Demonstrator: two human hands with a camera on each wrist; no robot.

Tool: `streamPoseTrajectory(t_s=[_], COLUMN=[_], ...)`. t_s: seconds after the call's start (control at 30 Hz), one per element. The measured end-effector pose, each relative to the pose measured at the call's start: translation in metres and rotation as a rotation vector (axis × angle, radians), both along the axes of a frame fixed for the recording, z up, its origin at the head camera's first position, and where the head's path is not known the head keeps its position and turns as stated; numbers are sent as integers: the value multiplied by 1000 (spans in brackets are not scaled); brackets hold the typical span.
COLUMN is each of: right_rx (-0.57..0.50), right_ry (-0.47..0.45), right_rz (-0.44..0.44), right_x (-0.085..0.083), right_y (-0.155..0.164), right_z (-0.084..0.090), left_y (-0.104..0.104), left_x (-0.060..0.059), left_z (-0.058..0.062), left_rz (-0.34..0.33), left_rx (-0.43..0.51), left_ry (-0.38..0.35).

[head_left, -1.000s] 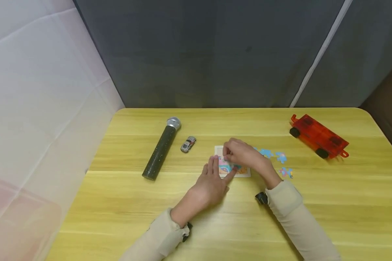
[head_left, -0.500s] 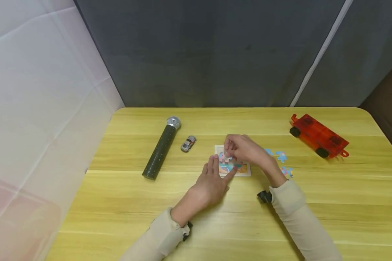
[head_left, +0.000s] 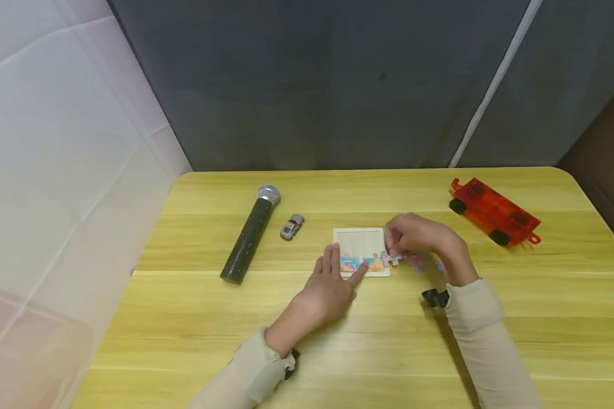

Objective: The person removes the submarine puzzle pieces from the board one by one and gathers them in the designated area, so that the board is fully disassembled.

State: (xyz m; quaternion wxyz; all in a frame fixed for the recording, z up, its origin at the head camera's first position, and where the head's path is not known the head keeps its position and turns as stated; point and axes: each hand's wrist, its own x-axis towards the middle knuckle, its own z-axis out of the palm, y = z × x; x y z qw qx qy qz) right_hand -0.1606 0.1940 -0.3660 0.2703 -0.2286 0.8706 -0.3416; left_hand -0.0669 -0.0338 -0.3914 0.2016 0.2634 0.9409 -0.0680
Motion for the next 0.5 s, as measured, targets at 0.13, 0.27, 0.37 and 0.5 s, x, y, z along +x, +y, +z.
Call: streamPoseTrajectory(t_s=[0.13, 0.27, 0.37, 0.5], right_rx=[117, 211, 317, 490], right_ry=[-32, 13, 50, 107], right_rz=[-26, -53, -74, -106], right_x=[0, 0, -3, 0], right_y=[10, 8, 8, 3], right_z=[-1, -5, -15, -18], left_y=[-4, -5, -3, -2], left_x=[-4, -1, 3, 4], left_z=[-13, -4, 8, 10], left_rz=[9, 11, 0, -12], left_rx=[19, 3, -15, -22], left_ry=[-5, -3, 9, 16])
